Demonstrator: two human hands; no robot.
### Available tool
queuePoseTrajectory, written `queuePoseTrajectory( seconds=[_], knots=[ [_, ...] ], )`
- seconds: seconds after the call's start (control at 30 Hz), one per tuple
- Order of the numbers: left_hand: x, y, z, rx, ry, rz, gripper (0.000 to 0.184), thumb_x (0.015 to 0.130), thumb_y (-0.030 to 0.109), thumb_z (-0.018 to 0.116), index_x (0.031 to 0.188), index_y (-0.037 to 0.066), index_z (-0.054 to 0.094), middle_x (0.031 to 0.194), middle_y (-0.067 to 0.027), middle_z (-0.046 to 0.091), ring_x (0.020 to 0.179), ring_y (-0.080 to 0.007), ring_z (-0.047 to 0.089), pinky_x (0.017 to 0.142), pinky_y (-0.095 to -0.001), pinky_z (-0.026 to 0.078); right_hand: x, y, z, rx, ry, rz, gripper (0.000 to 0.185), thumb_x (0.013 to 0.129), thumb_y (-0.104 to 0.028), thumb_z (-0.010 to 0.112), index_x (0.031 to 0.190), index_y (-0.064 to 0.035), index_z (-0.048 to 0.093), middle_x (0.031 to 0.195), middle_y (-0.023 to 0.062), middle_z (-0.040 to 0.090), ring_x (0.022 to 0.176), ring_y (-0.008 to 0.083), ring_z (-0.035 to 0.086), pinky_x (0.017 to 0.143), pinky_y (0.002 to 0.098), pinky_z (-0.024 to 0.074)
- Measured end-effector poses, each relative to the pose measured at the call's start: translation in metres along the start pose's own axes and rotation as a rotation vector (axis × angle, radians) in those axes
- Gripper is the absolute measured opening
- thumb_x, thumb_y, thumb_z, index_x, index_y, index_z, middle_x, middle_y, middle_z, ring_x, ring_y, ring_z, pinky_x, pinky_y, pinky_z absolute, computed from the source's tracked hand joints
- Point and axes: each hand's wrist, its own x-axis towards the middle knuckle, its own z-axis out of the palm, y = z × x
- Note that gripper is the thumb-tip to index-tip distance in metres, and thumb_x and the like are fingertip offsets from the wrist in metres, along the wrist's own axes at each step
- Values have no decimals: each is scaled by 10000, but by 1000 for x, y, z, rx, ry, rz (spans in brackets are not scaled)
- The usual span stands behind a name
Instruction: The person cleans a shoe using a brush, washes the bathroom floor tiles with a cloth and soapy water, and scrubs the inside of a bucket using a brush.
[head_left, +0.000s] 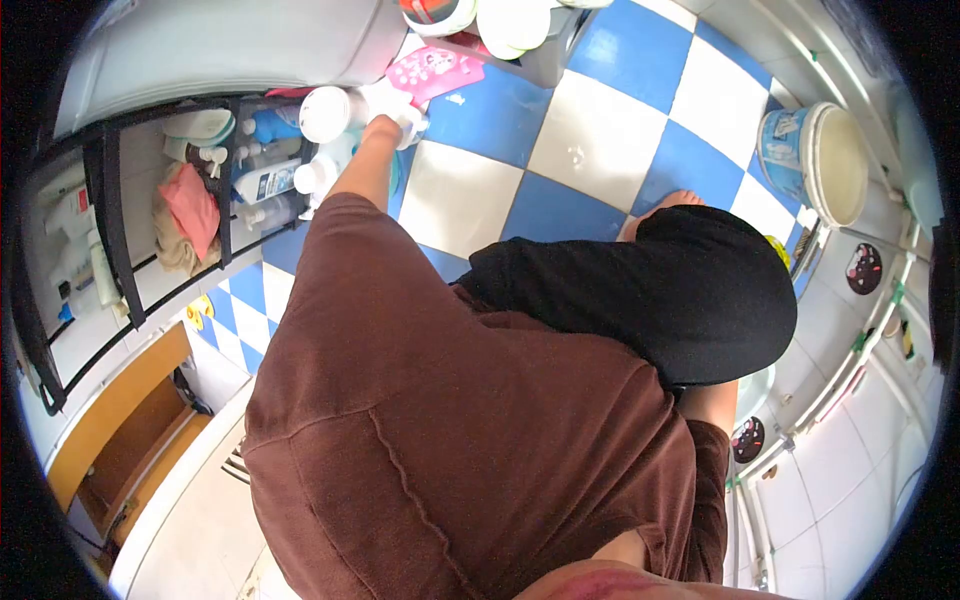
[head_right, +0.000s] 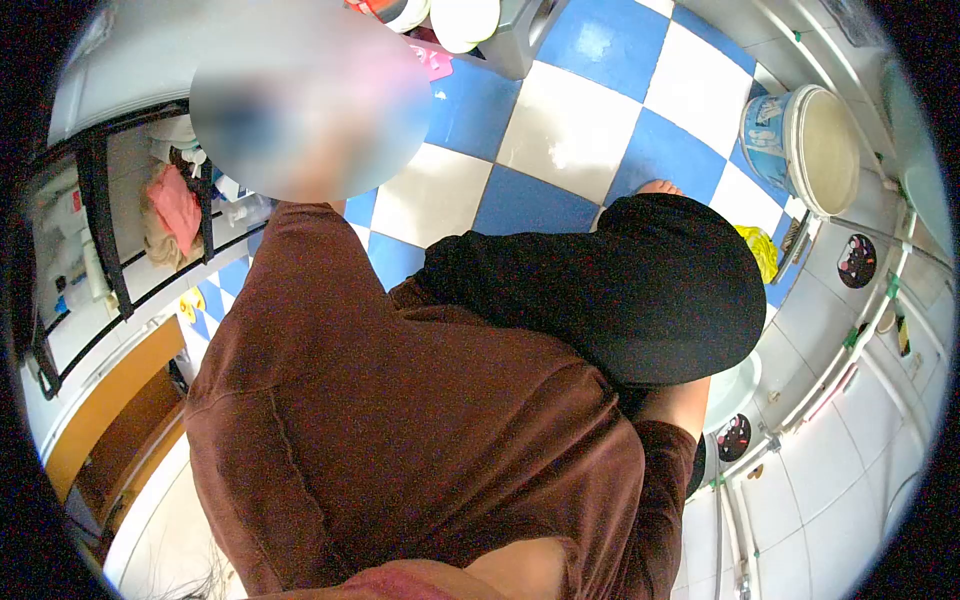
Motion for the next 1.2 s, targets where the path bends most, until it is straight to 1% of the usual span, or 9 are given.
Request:
queuePoseTrajectory(
  seconds=[0.3, 0.53, 0.57, 0.67, 0.77, 0.9, 1.0, 1.07, 1.2],
  knots=[
    [10, 14, 10, -425, -72, -168, 147, 903, 196, 488, 807, 119, 568, 637, -2, 521, 542, -129, 484, 494, -289, 391, 2, 4, 1, -4, -3, 2, 339, 908, -300, 489, 1029, -12, 621, 989, 110, 648, 930, 210, 584, 851, 325, 442],
    [-17, -14, 59, -1438, -310, -688, 219, 914, 222, 491, 719, 127, 522, 560, 30, 463, 437, -89, 402, 395, -241, 318, 4, 9, 1, -3, -7, 3, 335, 907, -299, 493, 1027, -14, 622, 990, 110, 648, 930, 209, 584, 851, 325, 442],
    [-31, -8, 53, -1498, -293, -707, 254, 918, 236, 491, 686, 134, 492, 537, 43, 432, 407, -72, 352, 369, -218, 269, 4, 11, 1, -1, -9, 5, 335, 907, -299, 493, 1027, -14, 623, 990, 110, 648, 930, 209, 584, 851, 325, 442],
    [-47, -13, 41, -1752, -351, -740, 204, 846, 127, 507, 644, 141, 480, 552, 27, 448, 407, -83, 399, 314, -224, 258, 7, 12, 1, 4, -8, 0, 333, 907, -298, 495, 1026, -15, 624, 991, 110, 647, 929, 208, 584, 851, 325, 442],
    [-73, -4, 19, -1699, -322, -652, 195, 868, 131, 488, 673, 136, 487, 553, 37, 433, 420, -62, 388, 334, -202, 258, 10, 14, 6, 16, -11, -4, 332, 906, -298, 496, 1025, -16, 624, 991, 110, 647, 929, 208, 583, 851, 325, 442],
    [-75, 24, 24, -1601, -414, -399, 125, 875, 127, 503, 750, 132, 517, 621, 33, 486, 466, -61, 413, 366, -188, 297, 14, 16, 9, 41, 1, -19, 330, 906, -297, 498, 1024, -16, 625, 992, 110, 647, 928, 207, 583, 851, 325, 442],
    [-126, 93, -24, -1490, -469, -228, 36, 871, 105, 517, 853, 131, 534, 701, 36, 528, 517, -57, 436, 375, -188, 309, 18, 22, 11, 71, 20, -37, 328, 906, -296, 500, 1024, -17, 626, 992, 110, 647, 928, 206, 583, 851, 325, 442],
    [-146, 148, -42, -1401, -537, -81, 51, 886, 125, 513, 838, 136, 526, 692, 42, 507, 522, -54, 429, 383, -185, 311, 22, 25, 13, 83, 45, -59, 327, 905, -296, 501, 1023, -18, 627, 992, 110, 647, 928, 206, 583, 851, 325, 442],
    [-183, 293, -38, -1197, -717, 274, 38, 882, 135, 522, 899, 102, 530, 779, -1, 583, 540, -55, 459, 401, -193, 351, 27, 44, 0, 79, 178, -54, 325, 905, -295, 503, 1022, -19, 628, 993, 110, 647, 927, 205, 582, 851, 324, 442]
  ],
)
